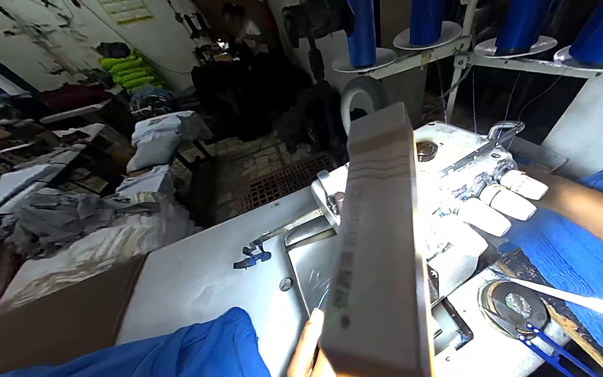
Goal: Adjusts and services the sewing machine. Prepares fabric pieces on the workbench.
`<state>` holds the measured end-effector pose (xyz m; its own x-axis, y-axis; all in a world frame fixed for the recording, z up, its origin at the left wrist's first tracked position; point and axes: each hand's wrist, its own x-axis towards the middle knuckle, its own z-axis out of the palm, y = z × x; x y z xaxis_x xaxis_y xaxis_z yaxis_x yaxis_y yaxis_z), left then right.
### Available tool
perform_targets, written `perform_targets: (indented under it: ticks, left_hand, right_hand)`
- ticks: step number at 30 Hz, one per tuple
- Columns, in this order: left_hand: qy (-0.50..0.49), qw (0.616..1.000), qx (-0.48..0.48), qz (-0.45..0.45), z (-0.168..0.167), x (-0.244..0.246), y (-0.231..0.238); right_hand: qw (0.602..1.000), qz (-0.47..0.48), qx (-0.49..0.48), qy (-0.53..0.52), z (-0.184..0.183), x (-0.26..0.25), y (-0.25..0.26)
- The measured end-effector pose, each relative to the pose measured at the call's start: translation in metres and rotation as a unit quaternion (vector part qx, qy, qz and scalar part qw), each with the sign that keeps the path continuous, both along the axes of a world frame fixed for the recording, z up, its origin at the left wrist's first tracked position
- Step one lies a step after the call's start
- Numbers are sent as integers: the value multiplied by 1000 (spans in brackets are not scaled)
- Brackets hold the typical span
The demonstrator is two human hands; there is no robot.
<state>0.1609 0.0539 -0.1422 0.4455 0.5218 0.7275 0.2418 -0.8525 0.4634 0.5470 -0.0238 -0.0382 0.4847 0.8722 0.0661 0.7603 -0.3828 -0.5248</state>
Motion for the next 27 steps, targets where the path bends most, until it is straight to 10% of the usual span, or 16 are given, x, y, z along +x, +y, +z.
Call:
perform_targets:
  ticks: [5,9,19,27]
  left_hand:
    - [-10,1000,5,8,-2,2,0]
    - [-21,1000,-1,-4,-4,4,1]
    - [-39,999,-8,11,-6,6,0]
    - [-47,999,-17,0,-10,5,1]
  right_hand:
    - [998,35,20,-58,-45,55,-1]
    - [994,-38,5,99,-5,10,3]
    - [970,-110,154,-154,41,-19,-71]
    - [934,116,-101,-321,-32,-139,-132]
